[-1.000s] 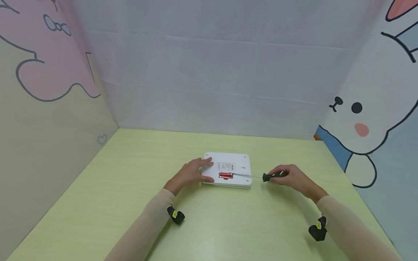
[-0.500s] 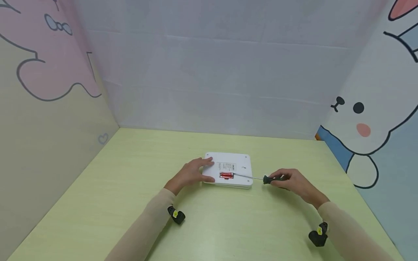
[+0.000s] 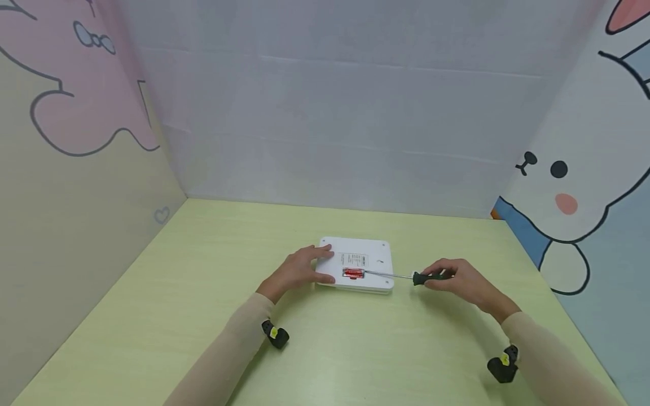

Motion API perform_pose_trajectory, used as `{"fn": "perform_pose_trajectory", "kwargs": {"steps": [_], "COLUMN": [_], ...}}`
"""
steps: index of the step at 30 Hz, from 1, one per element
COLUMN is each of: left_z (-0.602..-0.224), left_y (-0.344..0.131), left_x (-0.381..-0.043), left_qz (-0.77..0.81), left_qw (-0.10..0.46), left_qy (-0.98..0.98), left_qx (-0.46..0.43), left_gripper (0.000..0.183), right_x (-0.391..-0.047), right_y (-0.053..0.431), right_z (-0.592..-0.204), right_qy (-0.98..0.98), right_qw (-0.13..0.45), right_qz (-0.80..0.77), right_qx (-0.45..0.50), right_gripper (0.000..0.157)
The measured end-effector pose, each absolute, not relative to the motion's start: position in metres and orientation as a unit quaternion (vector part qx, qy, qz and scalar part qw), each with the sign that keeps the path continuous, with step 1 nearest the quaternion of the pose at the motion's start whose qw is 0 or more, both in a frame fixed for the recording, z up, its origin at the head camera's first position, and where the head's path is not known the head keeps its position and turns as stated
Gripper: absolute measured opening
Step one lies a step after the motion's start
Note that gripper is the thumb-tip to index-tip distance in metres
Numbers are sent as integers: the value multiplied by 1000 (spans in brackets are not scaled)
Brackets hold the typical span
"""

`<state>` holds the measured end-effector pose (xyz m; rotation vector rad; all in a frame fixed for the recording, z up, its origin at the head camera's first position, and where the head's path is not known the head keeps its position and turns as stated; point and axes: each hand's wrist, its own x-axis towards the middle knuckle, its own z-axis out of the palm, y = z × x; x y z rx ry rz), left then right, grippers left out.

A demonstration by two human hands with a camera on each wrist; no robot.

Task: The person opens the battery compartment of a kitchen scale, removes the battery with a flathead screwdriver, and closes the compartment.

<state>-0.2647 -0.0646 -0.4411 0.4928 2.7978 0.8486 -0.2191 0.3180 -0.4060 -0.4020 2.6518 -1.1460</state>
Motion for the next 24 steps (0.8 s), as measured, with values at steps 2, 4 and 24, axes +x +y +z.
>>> {"fn": "perform_pose_trajectory", "kwargs": {"steps": [2, 4, 24], "left_z": [-441, -442, -439], "left_y": [-65, -65, -66], "left_x": [-265, -265, -263], "left_qz": [283, 282, 278], "left_qw": [85, 83, 83], "left_qy": [941, 941, 941], "left_qx": [167, 169, 177], "left_gripper": [77, 77, 76], "right_x": [-220, -222, -238], "right_y": [317, 316, 266], "right_z": [-396, -384, -309], "right_qy": [907, 911, 937], "right_qw": [113, 113, 86], "right_qz": [-375, -358, -178], "right_qx": [-152, -170, -287], "right_gripper": [28, 26, 9]}}
